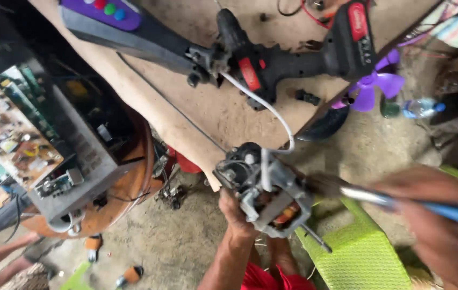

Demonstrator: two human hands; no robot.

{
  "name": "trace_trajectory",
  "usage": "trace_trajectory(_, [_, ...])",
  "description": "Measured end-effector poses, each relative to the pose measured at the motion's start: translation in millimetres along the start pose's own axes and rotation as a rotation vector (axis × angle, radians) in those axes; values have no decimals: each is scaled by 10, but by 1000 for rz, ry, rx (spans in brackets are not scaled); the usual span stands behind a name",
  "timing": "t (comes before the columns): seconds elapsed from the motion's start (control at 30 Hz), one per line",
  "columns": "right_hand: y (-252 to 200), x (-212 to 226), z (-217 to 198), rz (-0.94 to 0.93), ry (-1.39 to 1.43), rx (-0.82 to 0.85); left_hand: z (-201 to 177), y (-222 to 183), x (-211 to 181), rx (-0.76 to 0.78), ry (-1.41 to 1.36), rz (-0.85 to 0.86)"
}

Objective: Disassembling a fan motor unit by removing the outer casing and internal components using a power drill and manual tools.

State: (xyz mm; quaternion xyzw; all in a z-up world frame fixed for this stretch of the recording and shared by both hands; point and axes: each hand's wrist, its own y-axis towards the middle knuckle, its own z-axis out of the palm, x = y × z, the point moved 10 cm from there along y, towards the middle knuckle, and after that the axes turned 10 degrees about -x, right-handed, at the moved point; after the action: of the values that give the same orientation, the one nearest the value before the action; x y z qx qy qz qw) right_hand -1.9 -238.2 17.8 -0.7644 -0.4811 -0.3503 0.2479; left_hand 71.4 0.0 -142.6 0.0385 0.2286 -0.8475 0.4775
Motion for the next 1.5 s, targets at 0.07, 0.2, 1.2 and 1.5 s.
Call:
trace_trajectory(0.07, [-400,-584,47,8,389,474,-921,-316,-69,198,1732,675])
trace_trajectory(0.2, [207,1125,-77,-297,38,27,444,19,-344,169,1014,302])
trace_trajectory(1.2, [-44,1292,339,-368,185,401,986,-89,-179,359,-40,-403])
trace_trajectory(1.5, [96,1330,217,-477,-68,284,727,37,-236,162,379,-199])
